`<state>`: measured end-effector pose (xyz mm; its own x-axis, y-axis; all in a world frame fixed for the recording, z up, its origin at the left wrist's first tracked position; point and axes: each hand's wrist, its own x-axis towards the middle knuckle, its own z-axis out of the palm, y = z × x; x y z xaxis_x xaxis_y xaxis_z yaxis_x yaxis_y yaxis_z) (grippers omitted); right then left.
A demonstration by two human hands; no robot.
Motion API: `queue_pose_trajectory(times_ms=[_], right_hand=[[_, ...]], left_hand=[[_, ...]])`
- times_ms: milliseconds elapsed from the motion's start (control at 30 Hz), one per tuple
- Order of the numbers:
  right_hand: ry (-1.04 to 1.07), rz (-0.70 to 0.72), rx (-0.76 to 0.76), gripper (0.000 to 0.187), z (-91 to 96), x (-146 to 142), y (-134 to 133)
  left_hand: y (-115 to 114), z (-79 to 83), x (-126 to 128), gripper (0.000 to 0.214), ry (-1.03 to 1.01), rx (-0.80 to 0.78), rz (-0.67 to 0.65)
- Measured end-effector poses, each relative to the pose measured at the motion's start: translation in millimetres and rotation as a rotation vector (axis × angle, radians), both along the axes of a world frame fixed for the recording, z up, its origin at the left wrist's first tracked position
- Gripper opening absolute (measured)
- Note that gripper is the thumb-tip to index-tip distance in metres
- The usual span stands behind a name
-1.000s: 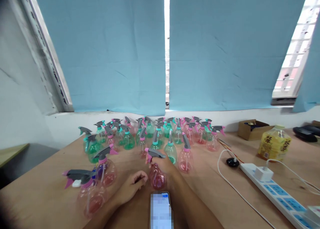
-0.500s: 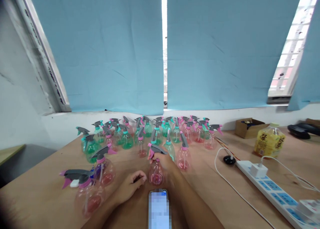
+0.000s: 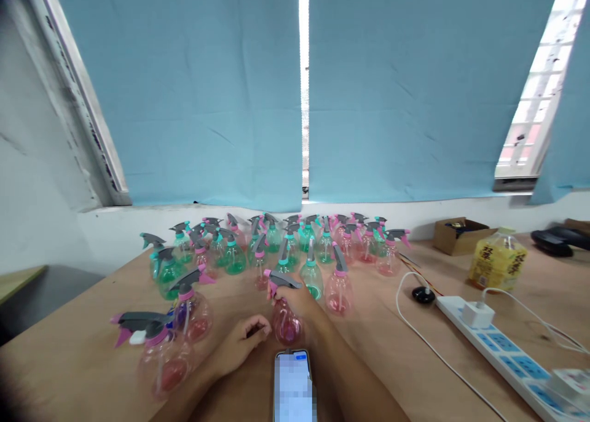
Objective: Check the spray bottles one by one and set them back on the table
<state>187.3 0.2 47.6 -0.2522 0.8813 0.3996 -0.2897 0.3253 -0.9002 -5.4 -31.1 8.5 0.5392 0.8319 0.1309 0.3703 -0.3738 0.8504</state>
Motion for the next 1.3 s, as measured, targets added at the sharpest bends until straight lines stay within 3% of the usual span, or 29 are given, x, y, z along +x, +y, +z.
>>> queue_pose_trajectory(times_ms=[167, 333, 567, 700, 933, 1067, 1300], right_hand=[[-0.038, -0.170, -0.011, 0.021, -18.6, -2, 7], [-0.135, -0.396, 0.230, 0.032, -26.4, -4, -2], [-0.393, -0.476, 0.421, 0.031, -22.8, -10, -11], [-0.542, -0.453, 0.527, 0.044, -20.2, -20, -16], [-0.548, -0.408, 0.434, 0.038, -12.9, -46, -19], [-0.494, -0.411, 0.338, 0.032, -15.5, -57, -17], [-0.550, -0.261, 0.247, 0.047, -21.6, -56, -19]], left_hand=[[1, -0.9, 1, 0.028, -0.016, 0.007, 0.006], [0, -0.5, 2, 0.029, -0.030, 0.041, 0.046], [-3, -4.1, 1, 0.051, 0.053, -0.014, 0.137], [-5, -7.2, 1, 0.046, 0.038, -0.007, 0.126], [-5, -15.9, 3, 0.021, -0.103, -0.035, 0.083], [-4, -17.2, 3, 0.023, -0.132, -0.042, 0.163], [2, -20.8, 2, 0.042, -0.261, -0.053, 0.187]])
